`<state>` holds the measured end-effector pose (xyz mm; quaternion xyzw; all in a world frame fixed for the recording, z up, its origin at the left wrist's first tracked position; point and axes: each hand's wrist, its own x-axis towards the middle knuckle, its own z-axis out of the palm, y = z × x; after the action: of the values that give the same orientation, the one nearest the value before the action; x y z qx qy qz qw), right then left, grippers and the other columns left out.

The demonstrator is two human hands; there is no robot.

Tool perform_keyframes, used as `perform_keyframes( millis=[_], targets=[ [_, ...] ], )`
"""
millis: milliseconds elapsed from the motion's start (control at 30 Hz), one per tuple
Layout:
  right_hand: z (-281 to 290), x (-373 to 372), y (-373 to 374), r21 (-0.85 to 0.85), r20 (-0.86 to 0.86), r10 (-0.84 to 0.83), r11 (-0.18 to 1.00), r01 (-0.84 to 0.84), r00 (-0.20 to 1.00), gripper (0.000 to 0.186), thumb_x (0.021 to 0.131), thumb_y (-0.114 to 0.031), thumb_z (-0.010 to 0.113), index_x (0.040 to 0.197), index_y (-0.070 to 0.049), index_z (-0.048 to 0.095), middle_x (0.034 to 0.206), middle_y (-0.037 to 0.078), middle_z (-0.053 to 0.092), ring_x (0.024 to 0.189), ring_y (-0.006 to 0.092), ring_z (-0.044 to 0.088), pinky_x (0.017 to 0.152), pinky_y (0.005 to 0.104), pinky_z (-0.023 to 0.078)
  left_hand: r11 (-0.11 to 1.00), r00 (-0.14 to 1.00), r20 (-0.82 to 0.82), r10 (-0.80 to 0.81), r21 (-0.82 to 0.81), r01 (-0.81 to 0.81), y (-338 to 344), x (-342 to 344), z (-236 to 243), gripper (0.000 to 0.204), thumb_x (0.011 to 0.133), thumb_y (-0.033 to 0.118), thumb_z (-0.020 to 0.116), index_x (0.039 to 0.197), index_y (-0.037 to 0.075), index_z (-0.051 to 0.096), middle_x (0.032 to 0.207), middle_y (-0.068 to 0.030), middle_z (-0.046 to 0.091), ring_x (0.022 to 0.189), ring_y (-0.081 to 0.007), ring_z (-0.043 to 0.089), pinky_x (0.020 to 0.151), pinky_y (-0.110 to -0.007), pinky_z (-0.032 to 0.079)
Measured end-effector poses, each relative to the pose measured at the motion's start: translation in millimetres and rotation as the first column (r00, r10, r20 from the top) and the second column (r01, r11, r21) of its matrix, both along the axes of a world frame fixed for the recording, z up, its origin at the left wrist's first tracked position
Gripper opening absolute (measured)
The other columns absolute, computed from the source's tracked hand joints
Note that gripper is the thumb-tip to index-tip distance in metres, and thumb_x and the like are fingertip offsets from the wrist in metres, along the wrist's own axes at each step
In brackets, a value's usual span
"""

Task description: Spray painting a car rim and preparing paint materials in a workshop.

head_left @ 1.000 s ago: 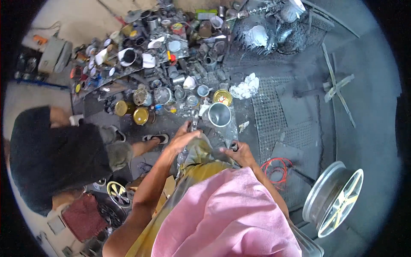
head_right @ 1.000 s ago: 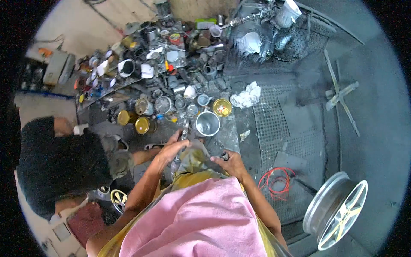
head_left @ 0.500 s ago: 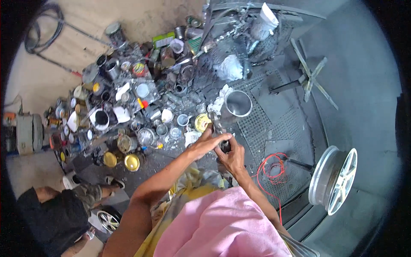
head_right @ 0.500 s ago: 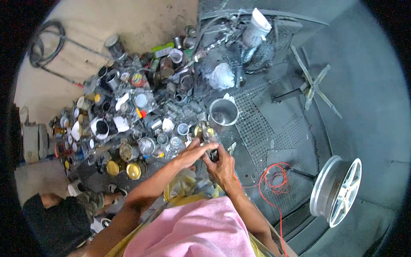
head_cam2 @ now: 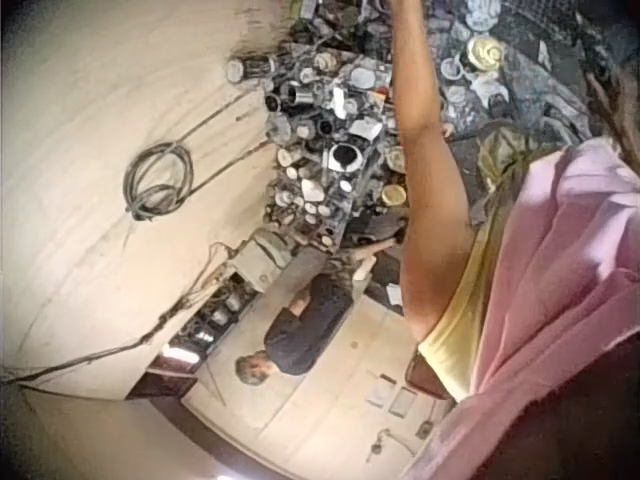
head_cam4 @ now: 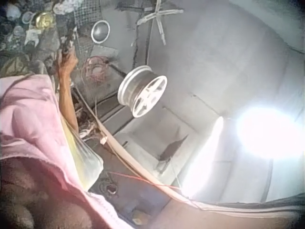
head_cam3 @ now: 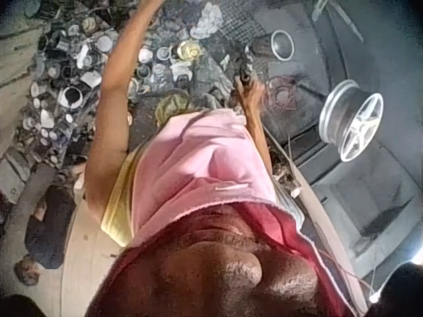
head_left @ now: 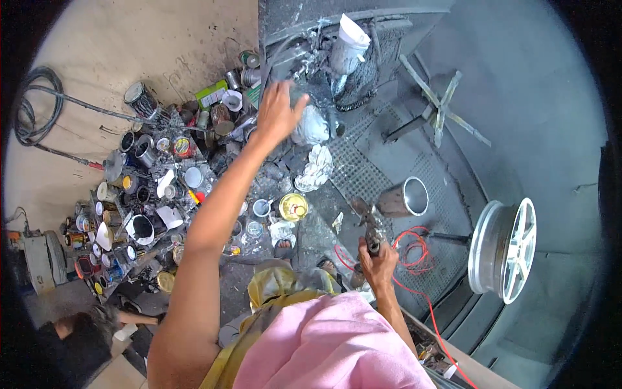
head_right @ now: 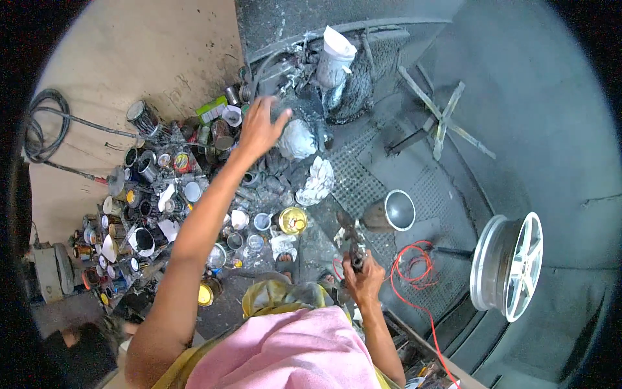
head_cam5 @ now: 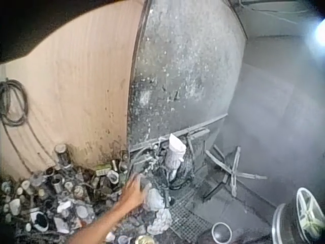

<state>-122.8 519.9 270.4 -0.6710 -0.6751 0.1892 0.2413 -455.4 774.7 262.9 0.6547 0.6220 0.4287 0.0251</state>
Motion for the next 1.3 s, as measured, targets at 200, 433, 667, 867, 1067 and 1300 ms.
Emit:
perform_keyframes(
  millis=[200,433,667,867,1067,1300],
  targets=[
    [-13.4,44.5,-22.3,0.074,0.019,0.044,0.996,-0.045,0.999,0.027,0.085,-0.023,0.079,0.085,-0.002,0.063,0.073,0.019,0.067,0.064,0.0390,0.067,0.060,0.0451,0.052,0.973,0.917,-0.336,0.215,-0.004,-0.230,79.1,3.0,-41.3,0.033,0.088,0.020,0.075,0.110,0.001,0.058,0.111,-0.0208,0.064,0.108,-0.0385,0.062,0.090,-0.050,0.053],
    [-48.1,102.0,16.6,-0.064,0.024,0.112,0.992,-0.110,0.993,0.031,0.086,-0.029,0.079,0.086,-0.002,0.063,0.077,0.022,0.069,0.068,0.0410,0.069,0.062,0.0476,0.053,0.966,0.941,-0.288,0.176,-0.132,-0.221,69.0,13.4,-17.8,0.039,0.093,0.028,0.070,0.119,0.006,0.052,0.110,-0.0218,0.067,0.104,-0.0417,0.065,0.089,-0.052,0.053],
    [-85.1,181.5,117.4,-0.052,-0.026,0.449,0.892,-0.450,0.893,0.032,0.087,-0.031,0.079,0.087,-0.002,0.064,0.073,0.022,0.067,0.066,0.0428,0.067,0.057,0.0485,0.052,0.977,0.920,-0.344,0.188,-0.030,-0.211,55.3,55.1,-0.1,0.040,0.096,0.030,0.066,0.127,0.009,0.052,0.107,-0.0207,0.069,0.103,-0.0437,0.065,0.084,-0.053,0.052],
    [-113.0,195.5,168.0,-0.123,0.076,0.663,0.748,-0.653,0.745,0.037,0.089,-0.033,0.078,0.082,-0.003,0.057,0.073,0.023,0.066,0.065,0.0443,0.065,0.056,0.0493,0.050,0.934,0.972,-0.104,0.212,-0.272,-0.233,-25.2,110.3,4.4,0.039,0.099,0.039,0.063,0.126,0.012,0.054,0.100,-0.0213,0.071,0.085,-0.0473,0.065,0.074,-0.056,0.050],
    [-138.8,185.9,142.7,-0.221,0.075,0.749,0.657,-0.721,0.659,0.036,0.091,-0.037,0.075,0.089,-0.004,0.059,0.075,0.022,0.068,0.067,0.0414,0.068,0.063,0.0500,0.052,0.884,0.873,0.275,0.402,-0.366,-0.291,-181.0,144.9,-16.0,0.039,0.101,0.034,0.062,0.128,0.008,0.055,0.109,-0.0210,0.070,0.094,-0.0402,0.070,0.078,-0.049,0.053],
    [-175.9,134.0,111.8,-0.314,0.223,0.950,0.280,-0.907,0.216,0.040,0.093,-0.034,0.074,0.104,0.004,0.064,0.085,0.022,0.070,0.071,0.0411,0.069,0.064,0.0492,0.055,0.715,0.713,0.256,0.653,-0.518,-0.469,-393.0,117.6,-60.6,0.043,0.102,0.031,0.062,0.133,0.004,0.050,0.122,-0.0235,0.066,0.111,-0.0387,0.067,0.095,-0.044,0.051]
  ],
)
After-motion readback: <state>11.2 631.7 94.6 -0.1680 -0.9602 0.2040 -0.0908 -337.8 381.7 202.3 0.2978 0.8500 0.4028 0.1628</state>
